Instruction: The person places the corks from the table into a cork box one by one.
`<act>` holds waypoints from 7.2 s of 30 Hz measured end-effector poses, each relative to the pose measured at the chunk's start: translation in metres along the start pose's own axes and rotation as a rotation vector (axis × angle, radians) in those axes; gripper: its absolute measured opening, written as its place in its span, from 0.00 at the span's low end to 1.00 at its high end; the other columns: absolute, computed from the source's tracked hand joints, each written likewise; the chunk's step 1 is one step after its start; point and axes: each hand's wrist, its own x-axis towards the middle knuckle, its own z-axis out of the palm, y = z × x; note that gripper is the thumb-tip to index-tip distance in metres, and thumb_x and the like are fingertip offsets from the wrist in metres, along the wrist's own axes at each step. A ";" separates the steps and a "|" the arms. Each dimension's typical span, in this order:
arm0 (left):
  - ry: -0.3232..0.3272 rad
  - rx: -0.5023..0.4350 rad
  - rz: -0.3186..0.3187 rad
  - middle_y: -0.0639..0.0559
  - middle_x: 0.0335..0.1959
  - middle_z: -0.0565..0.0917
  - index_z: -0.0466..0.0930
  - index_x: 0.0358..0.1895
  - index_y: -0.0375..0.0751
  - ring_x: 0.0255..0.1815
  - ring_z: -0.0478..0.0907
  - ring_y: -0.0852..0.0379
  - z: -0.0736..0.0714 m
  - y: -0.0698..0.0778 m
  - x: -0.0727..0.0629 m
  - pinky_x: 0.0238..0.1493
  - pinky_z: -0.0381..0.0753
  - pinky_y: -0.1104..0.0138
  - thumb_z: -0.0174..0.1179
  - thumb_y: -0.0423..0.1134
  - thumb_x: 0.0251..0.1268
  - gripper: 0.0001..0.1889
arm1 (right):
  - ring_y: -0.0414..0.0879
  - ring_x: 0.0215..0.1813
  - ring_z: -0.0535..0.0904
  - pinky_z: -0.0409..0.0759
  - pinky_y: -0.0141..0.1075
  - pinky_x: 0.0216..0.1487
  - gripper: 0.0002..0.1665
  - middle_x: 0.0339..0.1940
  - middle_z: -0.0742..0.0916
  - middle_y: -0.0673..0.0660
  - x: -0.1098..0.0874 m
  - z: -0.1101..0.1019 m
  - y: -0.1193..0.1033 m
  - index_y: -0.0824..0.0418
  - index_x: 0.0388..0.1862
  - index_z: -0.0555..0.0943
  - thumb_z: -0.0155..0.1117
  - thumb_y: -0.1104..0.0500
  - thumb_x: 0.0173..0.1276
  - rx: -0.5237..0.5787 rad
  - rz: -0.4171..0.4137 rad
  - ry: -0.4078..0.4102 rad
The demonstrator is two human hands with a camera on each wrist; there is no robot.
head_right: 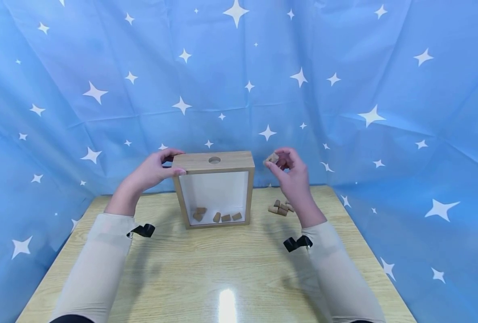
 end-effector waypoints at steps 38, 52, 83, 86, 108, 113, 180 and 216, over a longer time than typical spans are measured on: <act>-0.001 -0.008 0.003 0.42 0.70 0.78 0.73 0.80 0.47 0.68 0.77 0.41 0.000 0.000 -0.001 0.63 0.81 0.46 0.79 0.56 0.69 0.41 | 0.50 0.39 0.80 0.79 0.36 0.43 0.14 0.40 0.88 0.57 0.039 0.066 -0.054 0.61 0.53 0.89 0.82 0.61 0.73 0.027 -0.091 -0.130; -0.004 -0.008 0.002 0.41 0.71 0.77 0.73 0.80 0.45 0.70 0.75 0.37 0.000 0.000 -0.002 0.65 0.80 0.44 0.79 0.54 0.70 0.41 | 0.46 0.37 0.84 0.81 0.33 0.34 0.16 0.39 0.92 0.55 0.049 0.087 -0.063 0.63 0.55 0.91 0.82 0.60 0.73 -0.142 -0.125 -0.281; -0.004 -0.005 0.010 0.41 0.71 0.77 0.72 0.80 0.46 0.69 0.76 0.38 0.001 -0.001 -0.001 0.62 0.82 0.46 0.79 0.57 0.69 0.42 | 0.46 0.36 0.86 0.85 0.41 0.39 0.10 0.40 0.92 0.55 0.052 0.098 -0.062 0.63 0.49 0.91 0.81 0.61 0.74 -0.292 -0.248 -0.408; -0.004 -0.002 0.013 0.41 0.70 0.77 0.72 0.81 0.45 0.69 0.76 0.38 0.001 -0.001 -0.001 0.62 0.81 0.46 0.79 0.56 0.69 0.42 | 0.47 0.36 0.86 0.85 0.41 0.39 0.08 0.40 0.91 0.55 0.051 0.097 -0.061 0.63 0.48 0.90 0.80 0.61 0.74 -0.285 -0.254 -0.408; -0.004 -0.017 0.020 0.41 0.71 0.77 0.72 0.81 0.45 0.71 0.75 0.37 0.000 -0.004 0.000 0.66 0.80 0.43 0.79 0.55 0.69 0.42 | 0.45 0.35 0.83 0.82 0.36 0.36 0.03 0.38 0.90 0.53 0.030 0.055 -0.056 0.60 0.43 0.90 0.78 0.63 0.75 -0.257 -0.259 -0.276; -0.004 -0.017 0.012 0.41 0.70 0.77 0.72 0.81 0.46 0.70 0.75 0.38 -0.001 -0.005 0.001 0.64 0.80 0.44 0.79 0.56 0.69 0.42 | 0.46 0.36 0.83 0.83 0.43 0.39 0.04 0.37 0.90 0.54 0.022 0.038 -0.049 0.61 0.41 0.90 0.79 0.66 0.73 -0.238 -0.270 -0.211; -0.004 -0.032 0.016 0.38 0.70 0.78 0.72 0.81 0.43 0.69 0.77 0.38 0.000 -0.005 0.001 0.66 0.78 0.46 0.79 0.51 0.71 0.41 | 0.53 0.47 0.81 0.82 0.54 0.51 0.20 0.49 0.83 0.62 -0.102 -0.026 0.159 0.67 0.63 0.85 0.77 0.65 0.75 -0.471 0.235 -0.491; 0.005 -0.024 0.000 0.42 0.69 0.78 0.72 0.80 0.45 0.69 0.77 0.41 0.000 -0.002 0.000 0.68 0.79 0.45 0.80 0.53 0.69 0.41 | 0.49 0.43 0.79 0.78 0.49 0.46 0.16 0.55 0.84 0.63 -0.112 -0.026 0.164 0.63 0.60 0.89 0.72 0.65 0.76 -0.457 0.166 -0.488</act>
